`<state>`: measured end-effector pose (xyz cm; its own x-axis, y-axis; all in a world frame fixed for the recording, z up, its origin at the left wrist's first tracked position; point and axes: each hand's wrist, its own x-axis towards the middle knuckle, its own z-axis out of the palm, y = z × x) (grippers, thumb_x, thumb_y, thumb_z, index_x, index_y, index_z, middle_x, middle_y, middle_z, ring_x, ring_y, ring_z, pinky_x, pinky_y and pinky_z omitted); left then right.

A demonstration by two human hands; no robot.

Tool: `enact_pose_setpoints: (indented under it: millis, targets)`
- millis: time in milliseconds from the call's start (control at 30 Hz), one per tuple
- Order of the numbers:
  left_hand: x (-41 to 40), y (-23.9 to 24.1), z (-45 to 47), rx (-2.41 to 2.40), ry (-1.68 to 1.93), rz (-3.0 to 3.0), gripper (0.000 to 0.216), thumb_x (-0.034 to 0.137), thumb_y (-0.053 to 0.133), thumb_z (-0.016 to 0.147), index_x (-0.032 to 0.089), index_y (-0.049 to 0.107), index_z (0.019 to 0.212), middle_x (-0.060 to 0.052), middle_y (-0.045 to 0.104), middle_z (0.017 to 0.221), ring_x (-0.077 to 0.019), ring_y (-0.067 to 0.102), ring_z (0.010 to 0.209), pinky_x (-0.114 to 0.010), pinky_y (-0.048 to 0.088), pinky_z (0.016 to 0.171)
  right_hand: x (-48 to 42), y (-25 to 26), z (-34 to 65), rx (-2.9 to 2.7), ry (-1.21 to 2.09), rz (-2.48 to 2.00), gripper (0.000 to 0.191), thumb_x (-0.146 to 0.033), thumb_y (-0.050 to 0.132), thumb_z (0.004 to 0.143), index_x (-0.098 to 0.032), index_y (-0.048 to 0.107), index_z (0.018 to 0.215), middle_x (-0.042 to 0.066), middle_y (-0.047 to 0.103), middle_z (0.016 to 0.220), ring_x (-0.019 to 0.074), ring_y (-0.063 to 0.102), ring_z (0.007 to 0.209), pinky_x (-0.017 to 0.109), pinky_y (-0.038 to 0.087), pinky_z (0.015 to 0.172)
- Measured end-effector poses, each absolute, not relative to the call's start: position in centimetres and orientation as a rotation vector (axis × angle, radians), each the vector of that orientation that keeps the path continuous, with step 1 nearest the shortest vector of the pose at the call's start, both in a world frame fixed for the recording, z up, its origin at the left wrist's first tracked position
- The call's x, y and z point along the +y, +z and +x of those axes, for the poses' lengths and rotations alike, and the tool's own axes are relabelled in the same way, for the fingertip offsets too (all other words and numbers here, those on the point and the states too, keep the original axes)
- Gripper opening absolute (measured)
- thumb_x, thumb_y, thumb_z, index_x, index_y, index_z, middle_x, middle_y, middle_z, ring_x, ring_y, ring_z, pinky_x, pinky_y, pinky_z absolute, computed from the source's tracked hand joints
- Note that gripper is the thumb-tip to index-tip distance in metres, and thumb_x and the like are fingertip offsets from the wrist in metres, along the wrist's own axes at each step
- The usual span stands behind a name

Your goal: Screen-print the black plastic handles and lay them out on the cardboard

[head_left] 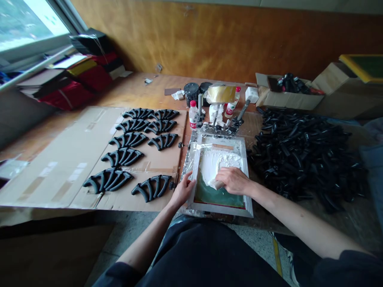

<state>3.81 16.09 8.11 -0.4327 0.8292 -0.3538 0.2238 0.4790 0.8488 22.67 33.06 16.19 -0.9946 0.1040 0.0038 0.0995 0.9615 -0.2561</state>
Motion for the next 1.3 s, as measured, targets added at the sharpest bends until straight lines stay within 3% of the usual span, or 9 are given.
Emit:
enact_pose_setpoints:
  millis: [133, 267, 400, 600, 733, 933, 1067, 1167, 1300]
  targets:
    - [16.1, 8.2, 3.8, 1.888, 0.961, 0.856, 0.057, 0.053, 0.046, 0.087, 0.026, 0.043, 0.137, 0.002, 0.056, 0.075, -0.0133, 0.051, 0.062, -0.023, 0.037, 0.056, 32.9, 15.2, 21.9, -2.94, 0.331, -0.426, 0.018, -0.008, 0.052, 0.079, -0.019, 0.065, 0.085, 0.006, 0.065, 0.085, 0.0212, 0.054, 0.085, 0.03, 0.038, 0.069]
    - [16.1, 8.2, 3.8, 1.879, 0.982, 0.845, 0.056, 0.053, 0.046, 0.087, 0.025, 0.044, 0.136, 0.003, 0.053, 0.07, -0.0128, 0.048, 0.061, -0.023, 0.036, 0.055, 31.8, 14.4, 23.0, -2.966, 0.353, -0.259, 0.022, -0.006, 0.052, 0.079, -0.018, 0.065, 0.091, 0.006, 0.066, 0.09, 0.021, 0.056, 0.086, 0.03, 0.04, 0.07]
    - [16.1, 9.3, 3.8, 1.847, 0.989, 0.828, 0.058, 0.052, 0.048, 0.087, 0.025, 0.042, 0.137, 0.003, 0.053, 0.068, -0.0124, 0.048, 0.059, -0.022, 0.035, 0.053, 33.2, 15.8, 21.5, -2.864, 0.475, -0.435, 0.011, -0.021, 0.061, 0.084, -0.023, 0.066, 0.093, 0.003, 0.067, 0.086, 0.0202, 0.059, 0.084, 0.03, 0.042, 0.071]
    - [16.3, 15.1, 3.2, 1.686, 1.12, 0.743, 0.066, 0.057, 0.051, 0.085, 0.026, 0.038, 0.142, 0.0, 0.06, 0.075, -0.0135, 0.052, 0.06, -0.022, 0.038, 0.053, 40.4, 20.3, 18.3, -2.576, 0.354, -0.861, 0.052, -0.036, 0.07, 0.081, -0.03, 0.055, 0.13, 0.003, 0.069, 0.097, 0.0211, 0.062, 0.08, 0.034, 0.048, 0.072]
    - [17.9, 20.2, 3.0, 1.528, 1.335, 0.639, 0.058, 0.065, 0.035, 0.089, 0.022, 0.057, 0.121, -0.003, 0.063, 0.079, -0.0148, 0.055, 0.06, -0.025, 0.044, 0.051, 46.6, 21.5, 23.5, -2.181, 0.339, -1.13, 0.033, -0.034, 0.051, 0.091, -0.019, 0.063, 0.118, 0.003, 0.069, 0.079, 0.0186, 0.063, 0.07, 0.034, 0.05, 0.073]
    - [23.2, 25.2, 2.9, 1.328, 1.744, 0.795, 0.05, 0.058, 0.042, 0.09, 0.02, 0.053, 0.121, -0.007, 0.064, 0.103, -0.016, 0.063, 0.086, -0.025, 0.052, 0.065, 44.5, 14.1, 27.7, -2.284, 0.508, -1.267, 0.032, -0.039, 0.049, 0.089, -0.015, 0.068, 0.081, 0.002, 0.066, 0.07, 0.0151, 0.06, 0.064, 0.027, 0.052, 0.066]
    - [24.1, 23.8, 4.6, 1.265, 1.835, 0.628, 0.055, 0.061, 0.04, 0.089, 0.02, 0.049, 0.124, -0.009, 0.066, 0.103, -0.0169, 0.064, 0.087, -0.026, 0.053, 0.065, 36.8, 9.8, 24.6, -2.708, 0.407, -1.056, 0.023, -0.039, 0.066, 0.082, -0.017, 0.065, 0.08, 0.009, 0.066, 0.091, 0.0223, 0.059, 0.09, 0.035, 0.047, 0.082]
    - [21.9, 19.9, 7.4, 1.277, 1.491, 0.413, 0.055, 0.062, 0.048, 0.085, 0.016, 0.056, 0.115, -0.014, 0.068, 0.105, -0.0196, 0.066, 0.083, -0.028, 0.053, 0.062, 33.4, 9.8, 22.6, -2.834, 0.296, -1.109, 0.016, -0.026, 0.05, 0.093, -0.017, 0.06, 0.085, 0.011, 0.065, 0.093, 0.0247, 0.055, 0.095, 0.037, 0.041, 0.084]
    - [18.0, 14.6, 11.2, 1.151, 1.034, 0.158, 0.062, 0.059, 0.051, 0.085, 0.017, 0.049, 0.131, -0.017, 0.05, 0.14, -0.0288, 0.058, 0.115, -0.036, 0.055, 0.076, 31.6, 10.9, 21.7, -2.859, 0.331, -1.149, 0.019, -0.025, 0.039, 0.098, -0.017, 0.057, 0.094, 0.013, 0.064, 0.094, 0.0253, 0.055, 0.094, 0.035, 0.039, 0.08]
